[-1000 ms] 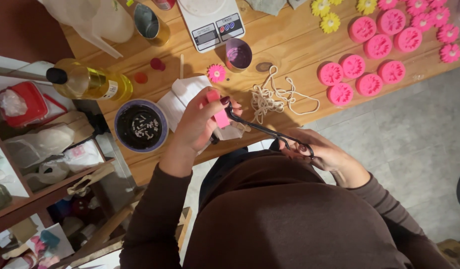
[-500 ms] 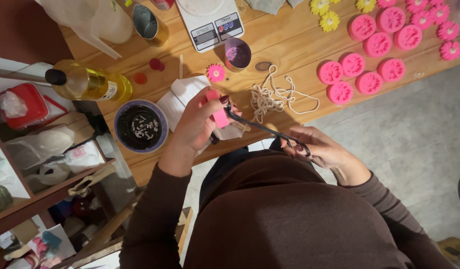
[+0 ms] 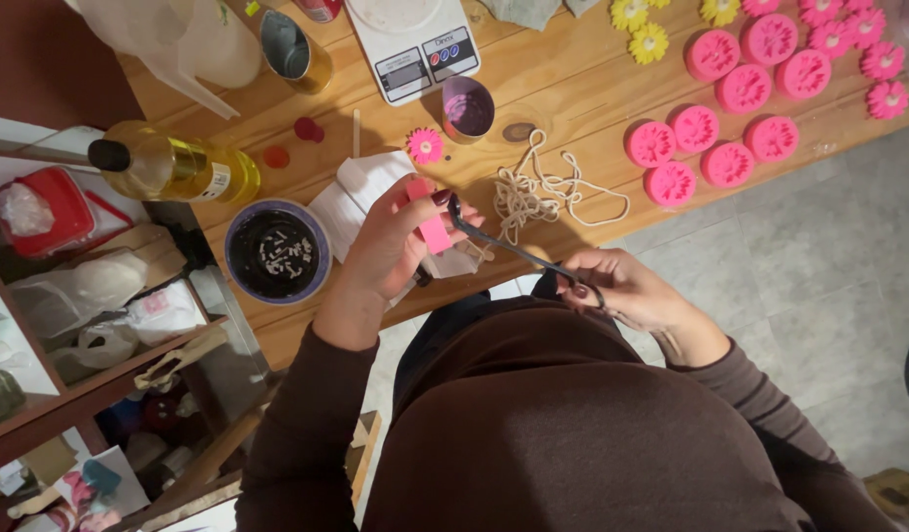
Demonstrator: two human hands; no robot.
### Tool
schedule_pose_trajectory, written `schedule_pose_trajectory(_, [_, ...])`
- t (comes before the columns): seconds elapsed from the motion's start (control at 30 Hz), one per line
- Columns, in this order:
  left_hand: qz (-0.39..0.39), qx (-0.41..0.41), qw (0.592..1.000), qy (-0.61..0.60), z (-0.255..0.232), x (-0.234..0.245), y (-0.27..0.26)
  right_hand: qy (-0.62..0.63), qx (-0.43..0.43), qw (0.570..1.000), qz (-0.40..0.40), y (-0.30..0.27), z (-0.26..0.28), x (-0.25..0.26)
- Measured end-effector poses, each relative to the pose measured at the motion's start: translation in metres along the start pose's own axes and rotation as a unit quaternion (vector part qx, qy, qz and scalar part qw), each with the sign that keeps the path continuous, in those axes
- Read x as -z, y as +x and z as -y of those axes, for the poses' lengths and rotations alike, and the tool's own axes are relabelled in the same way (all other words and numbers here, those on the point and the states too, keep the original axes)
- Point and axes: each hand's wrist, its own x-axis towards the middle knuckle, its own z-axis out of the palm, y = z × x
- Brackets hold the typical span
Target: Insert and secure wicks into silicone candle molds at a workbench.
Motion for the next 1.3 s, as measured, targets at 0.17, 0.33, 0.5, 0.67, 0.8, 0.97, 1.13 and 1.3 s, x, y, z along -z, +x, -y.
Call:
schedule_pose_trajectory(0.17, [-0.015, -0.039, 0.999, 0.032, 0.011, 0.006, 0.012, 0.013, 0.078, 0.996, -0.051, 0.013, -0.015, 0.023])
schedule_pose_trajectory(0.33, [-0.098, -0.079, 0.988, 0.087, 0.015, 0.000, 0.020, -0.274, 0.215, 0.887, -0.304, 0.066, -0.046, 0.061])
schedule_pose_trajectory(0.5, [-0.106, -0.047, 0.992, 0.052, 0.008, -0.018, 0.026, -0.535, 0.132, 0.705, -0.447, 0.093, -0.055, 0.060])
schedule_pose_trajectory(0.67, [-0.096, 0.021, 0.994, 0.047, 0.020, -0.018, 0.035, -0.580, 0.075, 0.667, -0.462, 0.091, -0.050, 0.057])
schedule_pose_trajectory(0.8, [-0.045, 0.000, 0.999, -0.008, 0.028, -0.023, 0.037, -0.606, 0.022, 0.664, -0.438, 0.077, -0.032, 0.043])
schedule_pose_trajectory(0.97, [0.003, -0.025, 0.993, -0.112, 0.040, -0.050, 0.034, -0.301, 0.184, 0.881, -0.316, 0.045, 0.032, -0.012])
schedule_pose_trajectory(1.13, [0.064, -0.077, 0.993, -0.063, 0.060, -0.063, 0.031, -0.091, 0.271, 0.946, -0.154, 0.035, 0.065, -0.025])
schedule_pose_trajectory(1.3, [0.014, -0.121, 0.992, 0.011, 0.049, -0.064, 0.021, -0.081, 0.231, 0.934, -0.260, 0.040, 0.011, 0.044])
